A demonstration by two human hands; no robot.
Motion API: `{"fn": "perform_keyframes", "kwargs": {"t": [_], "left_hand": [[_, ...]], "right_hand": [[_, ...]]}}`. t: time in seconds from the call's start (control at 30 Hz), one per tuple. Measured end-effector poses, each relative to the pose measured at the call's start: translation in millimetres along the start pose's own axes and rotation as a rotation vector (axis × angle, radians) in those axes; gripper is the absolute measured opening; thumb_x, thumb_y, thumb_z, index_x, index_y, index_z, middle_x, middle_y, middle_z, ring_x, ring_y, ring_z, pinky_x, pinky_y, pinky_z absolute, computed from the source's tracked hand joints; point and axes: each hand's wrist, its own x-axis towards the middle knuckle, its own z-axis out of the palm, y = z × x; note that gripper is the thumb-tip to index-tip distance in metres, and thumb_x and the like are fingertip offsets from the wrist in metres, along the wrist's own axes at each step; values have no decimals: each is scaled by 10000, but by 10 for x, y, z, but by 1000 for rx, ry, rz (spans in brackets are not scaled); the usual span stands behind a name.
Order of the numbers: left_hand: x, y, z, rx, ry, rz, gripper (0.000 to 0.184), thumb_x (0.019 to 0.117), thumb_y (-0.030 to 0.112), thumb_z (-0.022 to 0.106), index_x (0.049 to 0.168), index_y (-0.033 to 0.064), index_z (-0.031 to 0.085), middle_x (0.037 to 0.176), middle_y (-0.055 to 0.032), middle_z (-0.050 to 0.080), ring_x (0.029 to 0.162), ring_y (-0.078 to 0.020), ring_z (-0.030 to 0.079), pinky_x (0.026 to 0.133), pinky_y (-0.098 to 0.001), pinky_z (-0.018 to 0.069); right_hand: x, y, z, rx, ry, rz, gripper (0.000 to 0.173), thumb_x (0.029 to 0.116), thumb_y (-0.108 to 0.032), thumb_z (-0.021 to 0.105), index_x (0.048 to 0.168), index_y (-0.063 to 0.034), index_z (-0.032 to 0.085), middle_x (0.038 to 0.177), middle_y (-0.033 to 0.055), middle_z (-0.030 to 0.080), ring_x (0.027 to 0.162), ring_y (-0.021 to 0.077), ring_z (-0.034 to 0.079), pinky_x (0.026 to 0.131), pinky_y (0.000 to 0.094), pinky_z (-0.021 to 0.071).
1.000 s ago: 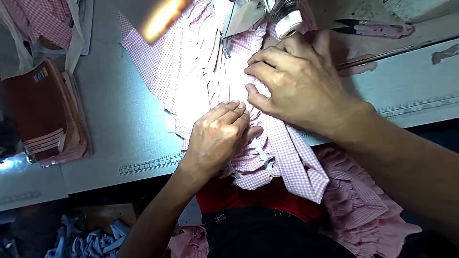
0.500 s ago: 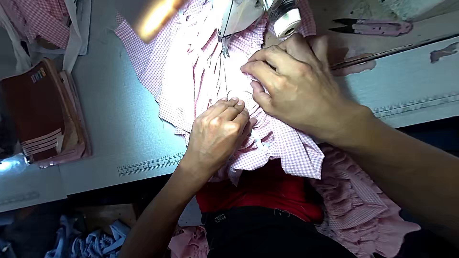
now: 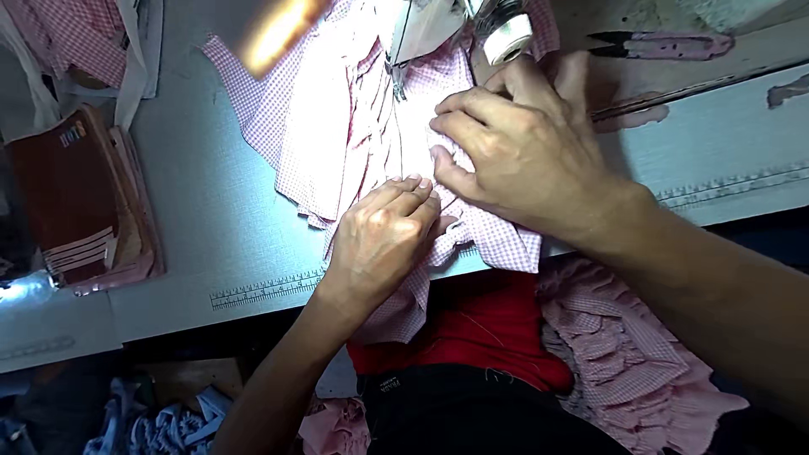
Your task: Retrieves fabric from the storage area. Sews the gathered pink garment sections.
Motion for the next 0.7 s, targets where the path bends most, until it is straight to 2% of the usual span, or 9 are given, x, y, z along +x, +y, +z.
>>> {"fn": "perform_keyframes", "kwargs": {"t": [0.1, 0.2, 0.27, 0.33, 0.4, 0.47, 0.53, 0.63, 0.7], "left_hand": [[7, -10, -14, -9, 2, 9, 259, 1027, 249, 606, 1068, 89, 804, 1183, -74, 764, 1194, -213, 694, 1055, -352, 535], [14, -9, -16, -23, 5, 15, 226, 1015, 202, 613, 1049, 90, 807, 1162, -78, 767, 1185, -219, 697, 1051, -348, 538], [21, -11, -15, -20, 6, 18, 231, 1020, 204, 611, 1060, 89, 807, 1167, -76, 767, 1188, -220, 696, 1057, -349, 533], [14, -23, -15, -22, 5, 22, 243, 1031, 213, 602, 1073, 86, 805, 1181, -76, 764, 1196, -225, 693, 1064, -357, 529], [8, -48, -1, -29, 11, 31, 251, 1039, 222, 596, 1091, 86, 801, 1194, -76, 759, 1210, -223, 685, 1074, -358, 523], [1, -79, 20, -49, 41, 38, 239, 1030, 215, 614, 1087, 81, 803, 1180, -81, 763, 1203, -228, 689, 1073, -359, 524], [6, -108, 32, -63, 56, 47, 228, 1024, 205, 624, 1086, 76, 803, 1179, -85, 763, 1206, -229, 687, 1081, -361, 520], [17, -180, 53, -78, 78, 59, 216, 1018, 210, 644, 1086, 85, 806, 1170, -74, 765, 1218, -225, 678, 1087, -356, 512], [46, -264, 79, -70, 91, 73, 220, 1023, 233, 642, 1096, 108, 808, 1184, -53, 765, 1230, -219, 672, 1090, -352, 507]], "right_hand": [[-23, -6, -10, 13, -13, 4, 399, 1049, -307, 415, 1305, -143, 674, 1375, 111, 615, 1210, 405, 531, 954, 627, 321], [-45, -6, 3, 30, 8, -31, 326, 1053, -182, 416, 1193, -133, 706, 1325, 102, 632, 1172, 381, 537, 941, 596, 322], [-41, -1, 7, 16, 25, -25, 326, 1064, -224, 419, 1151, -109, 712, 1314, 102, 640, 1177, 382, 540, 945, 601, 319], [-37, -11, 1, -2, 28, -12, 350, 1067, -274, 419, 1209, -112, 694, 1374, 118, 614, 1249, 410, 513, 979, 626, 311], [-43, -23, -7, -6, 35, -49, 331, 1062, -175, 430, 1293, -133, 663, 1410, 131, 595, 1277, 427, 502, 985, 632, 324], [-41, -27, 8, 22, 40, -105, 267, 1025, -81, 463, 1169, -115, 685, 1221, 133, 653, 1151, 399, 546, 937, 595, 326], [-38, -18, -4, 13, 4, -85, 276, 1029, -116, 444, 1152, -103, 692, 1131, 129, 665, 1082, 390, 566, 926, 605, 322], [3, 2, -21, -8, -13, -15, 338, 1061, -251, 417, 1192, -109, 694, 1225, 121, 667, 1128, 415, 568, 958, 668, 305], [56, 14, -16, -15, -29, 13, 341, 1070, -248, 406, 1221, -115, 681, 1265, 127, 651, 1167, 431, 562, 991, 707, 287]]}}
